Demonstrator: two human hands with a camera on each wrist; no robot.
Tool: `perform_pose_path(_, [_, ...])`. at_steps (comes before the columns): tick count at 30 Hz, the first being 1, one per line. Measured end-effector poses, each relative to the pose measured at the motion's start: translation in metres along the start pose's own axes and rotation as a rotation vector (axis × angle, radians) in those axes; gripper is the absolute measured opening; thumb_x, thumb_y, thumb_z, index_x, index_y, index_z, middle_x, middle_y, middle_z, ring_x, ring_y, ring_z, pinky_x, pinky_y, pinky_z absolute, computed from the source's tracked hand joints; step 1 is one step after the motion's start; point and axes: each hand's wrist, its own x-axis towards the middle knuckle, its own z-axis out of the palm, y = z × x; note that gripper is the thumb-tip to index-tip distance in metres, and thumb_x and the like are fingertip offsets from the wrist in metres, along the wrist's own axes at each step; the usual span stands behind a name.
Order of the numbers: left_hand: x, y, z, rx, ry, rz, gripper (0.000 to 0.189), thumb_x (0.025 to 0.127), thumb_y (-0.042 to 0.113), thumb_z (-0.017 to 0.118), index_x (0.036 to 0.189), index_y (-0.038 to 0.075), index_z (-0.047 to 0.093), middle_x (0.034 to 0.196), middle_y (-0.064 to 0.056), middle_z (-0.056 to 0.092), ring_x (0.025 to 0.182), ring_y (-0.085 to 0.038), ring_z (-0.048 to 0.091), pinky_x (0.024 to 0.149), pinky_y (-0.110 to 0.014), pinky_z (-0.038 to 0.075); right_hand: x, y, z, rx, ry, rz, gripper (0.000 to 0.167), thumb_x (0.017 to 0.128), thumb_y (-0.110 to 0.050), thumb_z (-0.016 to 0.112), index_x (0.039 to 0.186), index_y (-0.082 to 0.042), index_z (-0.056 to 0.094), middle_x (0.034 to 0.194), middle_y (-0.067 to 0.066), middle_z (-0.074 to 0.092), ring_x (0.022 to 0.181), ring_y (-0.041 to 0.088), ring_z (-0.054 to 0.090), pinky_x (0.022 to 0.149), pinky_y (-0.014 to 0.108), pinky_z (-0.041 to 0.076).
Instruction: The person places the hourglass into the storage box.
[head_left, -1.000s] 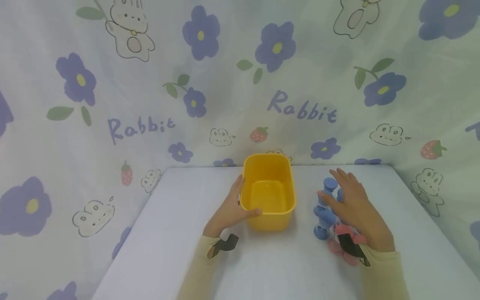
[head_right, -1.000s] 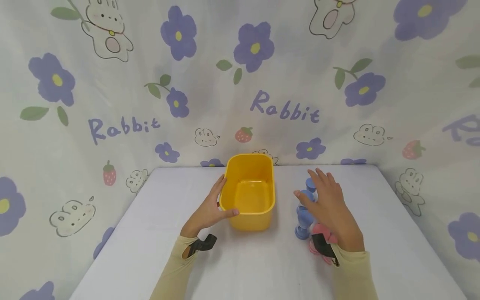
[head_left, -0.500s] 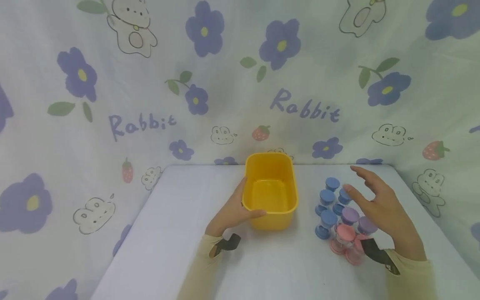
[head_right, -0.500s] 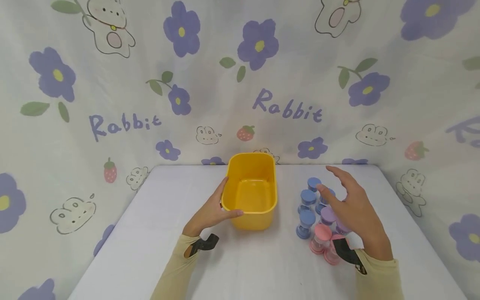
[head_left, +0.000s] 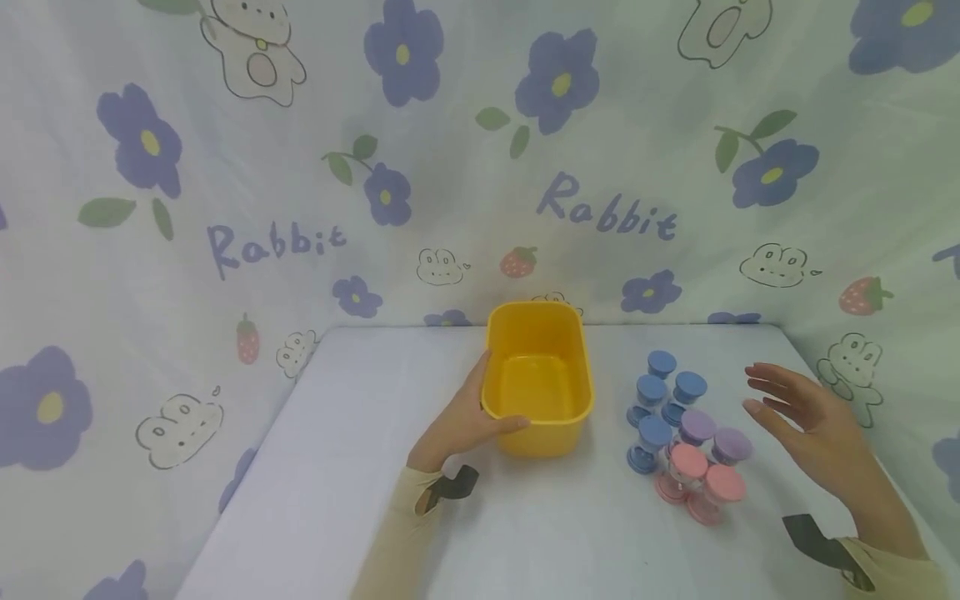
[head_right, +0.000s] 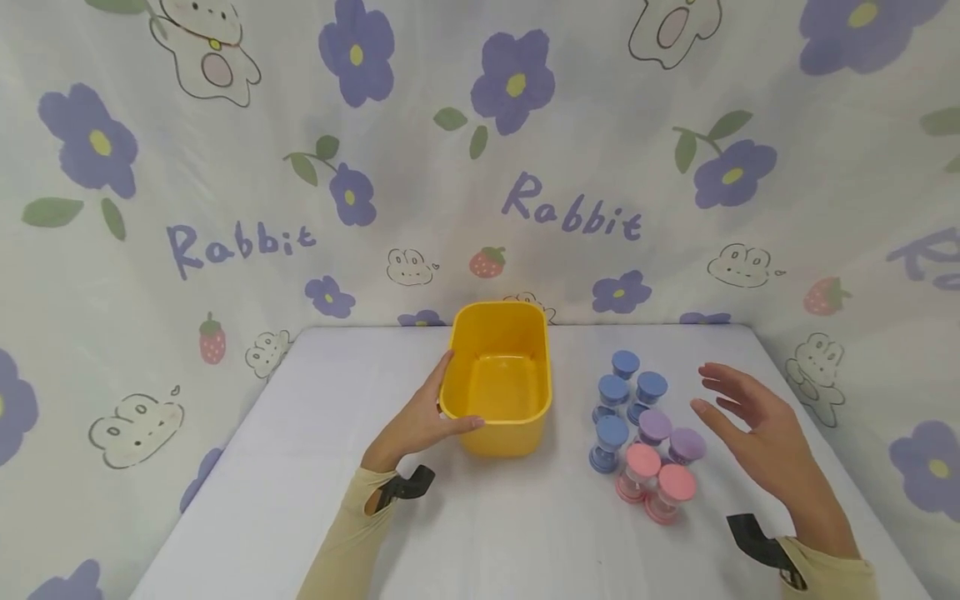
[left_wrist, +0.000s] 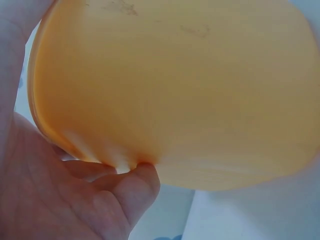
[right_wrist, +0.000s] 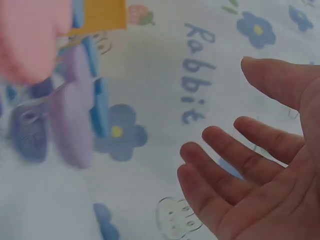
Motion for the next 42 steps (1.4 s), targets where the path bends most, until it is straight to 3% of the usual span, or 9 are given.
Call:
perform_pose_path(9, [0.001, -0.001, -0.002, -0.026, -0.014, 0.01, 0.104, 0.081, 0.032, 0.089, 0.156, 0.048, 0.02, 0.145, 0.014, 0.051, 0.126, -0.019, 0.056, 0.114, -0.052, 0.048, -0.027, 0.035, 0.002, -0.018, -0.128, 0.183, 0.066, 0.094, -0.018, 0.077, 0.152, -0.006, 0.047, 0.127, -0.038, 0.053, 0.11, -0.027, 0.054, 0.08, 0.001, 0.052])
perform_pose_path(16, [0.002, -0.005, -0.001, -0.021, -0.012, 0.027, 0.107, 0.08, 0.031, 0.089, 0.158, 0.047, 0.018, 0.148, 0.013, 0.05, 0.128, -0.019, 0.056, 0.114, -0.049, 0.048, -0.044, 0.048, 0.008, 0.047, -0.201, 0.179, 0.067, 0.095, -0.012, 0.075, 0.154, -0.004, 0.045, 0.129, -0.039, 0.055, 0.112, -0.023, 0.056, 0.082, 0.006, 0.055])
perform_pose_path(25, [0.001, -0.007, 0.0, 0.005, 0.004, 0.006, 0.11, 0.08, 0.029, 0.089, 0.159, 0.047, 0.015, 0.151, 0.012, 0.047, 0.129, -0.016, 0.054, 0.118, -0.055, 0.044, -0.051, 0.055, 0.014, -0.025, -0.256, 0.279, 0.07, 0.092, -0.028, 0.079, 0.149, 0.0, 0.05, 0.125, -0.045, 0.046, 0.107, -0.03, 0.047, 0.079, 0.008, 0.057])
perform_pose_path(27, [0.001, -0.007, 0.0, 0.008, 0.01, -0.004, 0.11, 0.08, 0.029, 0.089, 0.159, 0.047, 0.014, 0.152, 0.012, 0.046, 0.13, -0.016, 0.054, 0.119, -0.056, 0.043, -0.052, 0.057, 0.015, -0.054, -0.266, 0.294, 0.07, 0.092, -0.031, 0.079, 0.149, -0.001, 0.051, 0.132, -0.034, 0.054, 0.106, -0.032, 0.044, 0.079, 0.01, 0.057])
perform_pose_path(30, [0.0, -0.006, 0.001, 0.009, 0.017, -0.017, 0.11, 0.08, 0.029, 0.089, 0.159, 0.049, 0.014, 0.153, 0.015, 0.045, 0.132, -0.014, 0.052, 0.121, -0.059, 0.039, -0.052, 0.058, 0.016, -0.086, -0.289, 0.33, 0.07, 0.092, -0.033, 0.079, 0.149, -0.003, 0.051, 0.141, -0.003, 0.063, 0.104, -0.032, 0.043, 0.078, 0.012, 0.058])
perform_pose_path(32, [-0.001, -0.006, 0.001, 0.013, 0.022, -0.025, 0.111, 0.08, 0.03, 0.089, 0.158, 0.051, 0.013, 0.153, 0.017, 0.044, 0.132, -0.013, 0.052, 0.121, -0.061, 0.038, -0.053, 0.059, 0.017, -0.099, -0.296, 0.34, 0.07, 0.092, -0.032, 0.078, 0.149, -0.002, 0.051, 0.141, 0.01, 0.064, 0.103, -0.03, 0.045, 0.078, 0.013, 0.058])
perform_pose_path(33, [-0.001, -0.006, 0.001, 0.011, 0.022, -0.025, 0.111, 0.08, 0.03, 0.089, 0.158, 0.051, 0.013, 0.153, 0.017, 0.045, 0.132, -0.013, 0.052, 0.121, -0.062, 0.037, -0.053, 0.06, 0.017, -0.1, -0.299, 0.342, 0.07, 0.093, -0.032, 0.078, 0.149, -0.002, 0.051, 0.14, 0.008, 0.065, 0.102, -0.029, 0.045, 0.078, 0.013, 0.058])
perform_pose_path(38, [-0.002, -0.007, 0.001, 0.01, 0.026, -0.022, 0.112, 0.08, 0.03, 0.089, 0.158, 0.052, 0.012, 0.152, 0.017, 0.045, 0.131, -0.014, 0.053, 0.121, -0.063, 0.038, -0.055, 0.061, 0.02, -0.096, -0.273, 0.333, 0.068, 0.091, -0.031, 0.08, 0.148, -0.003, 0.053, 0.126, -0.038, 0.049, 0.103, -0.032, 0.042, 0.078, 0.011, 0.058])
perform_pose_path(42, [-0.003, -0.008, 0.001, 0.014, 0.026, -0.022, 0.112, 0.081, 0.03, 0.089, 0.159, 0.051, 0.012, 0.153, 0.016, 0.045, 0.131, -0.014, 0.053, 0.12, -0.062, 0.039, -0.054, 0.06, 0.022, -0.101, -0.257, 0.335, 0.067, 0.092, -0.034, 0.079, 0.146, -0.006, 0.055, 0.122, -0.045, 0.043, 0.103, -0.034, 0.038, 0.077, 0.011, 0.057])
